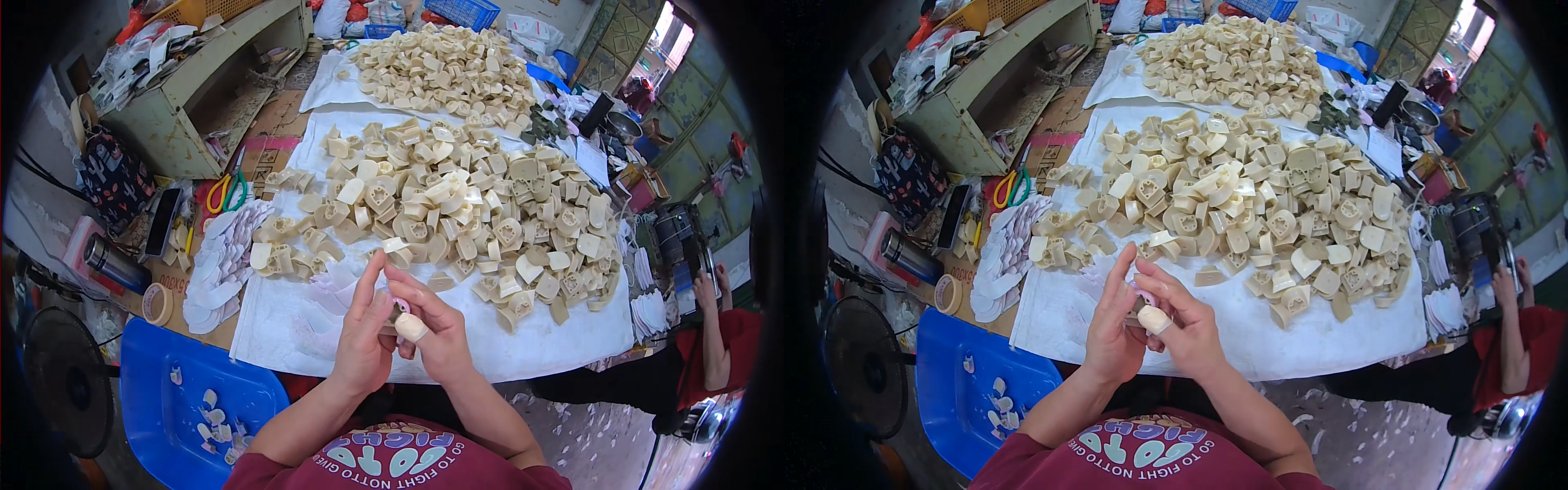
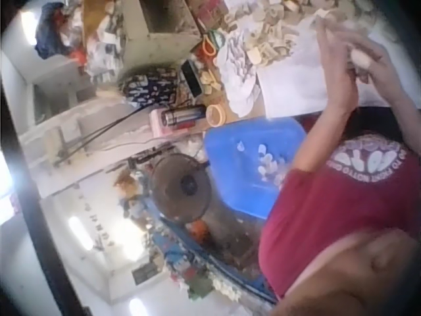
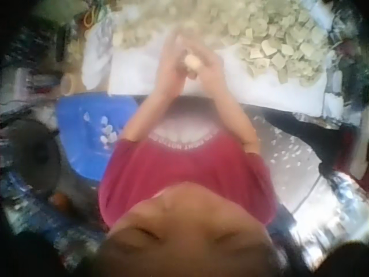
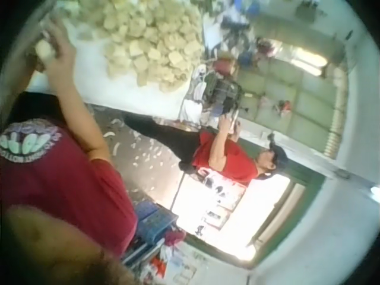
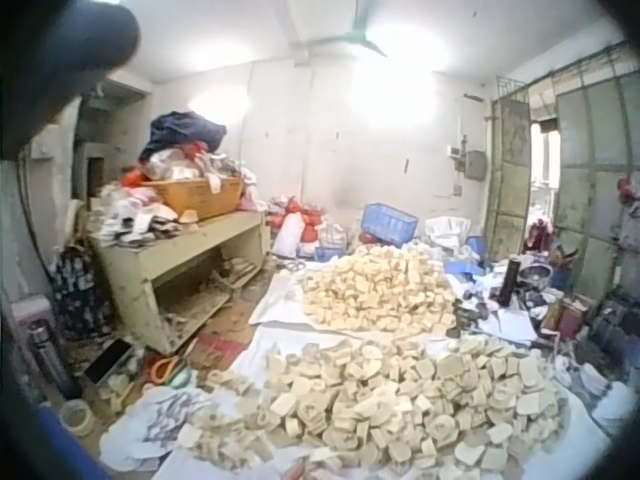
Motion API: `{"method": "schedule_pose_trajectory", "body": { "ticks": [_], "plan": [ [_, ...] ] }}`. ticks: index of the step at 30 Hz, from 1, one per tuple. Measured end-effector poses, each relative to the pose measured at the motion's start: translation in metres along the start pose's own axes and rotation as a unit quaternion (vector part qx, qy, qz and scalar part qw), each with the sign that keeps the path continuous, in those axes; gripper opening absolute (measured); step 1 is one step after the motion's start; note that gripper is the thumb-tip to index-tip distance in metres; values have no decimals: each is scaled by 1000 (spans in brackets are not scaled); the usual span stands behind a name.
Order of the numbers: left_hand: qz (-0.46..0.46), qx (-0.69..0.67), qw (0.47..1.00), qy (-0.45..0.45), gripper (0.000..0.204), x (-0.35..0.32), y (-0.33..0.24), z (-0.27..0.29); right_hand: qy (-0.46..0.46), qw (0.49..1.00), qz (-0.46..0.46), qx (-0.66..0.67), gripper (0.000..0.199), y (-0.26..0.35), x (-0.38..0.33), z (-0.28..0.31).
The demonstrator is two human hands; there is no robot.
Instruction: The person repeatedly picks up small beige plastic components and thin white sheets from a table. They insert the plastic parts into the sheets, fold the sheets around the parts, and place the finished units into a blue bin. The process is repetitive and involves handling items one at a time.
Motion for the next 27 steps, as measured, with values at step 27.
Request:
{"method": "schedule_pose_trajectory", "body": {
  "ticks": [27],
  "plan": [
    [-2, 7, 983, 181, 96, -3, -4, 2, 58, 998, 10, 9, 48, 9, 8, 3]
  ]
}}
Point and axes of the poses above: each hand's wrist, its own x-axis towards the middle knuckle, its own z-axis out of the back of the hand, y = z × x, the point moved 7 cm from there along x, towards the middle knuckle, and after that the axes turned 5 degrees about z, right-handed, at the moved point
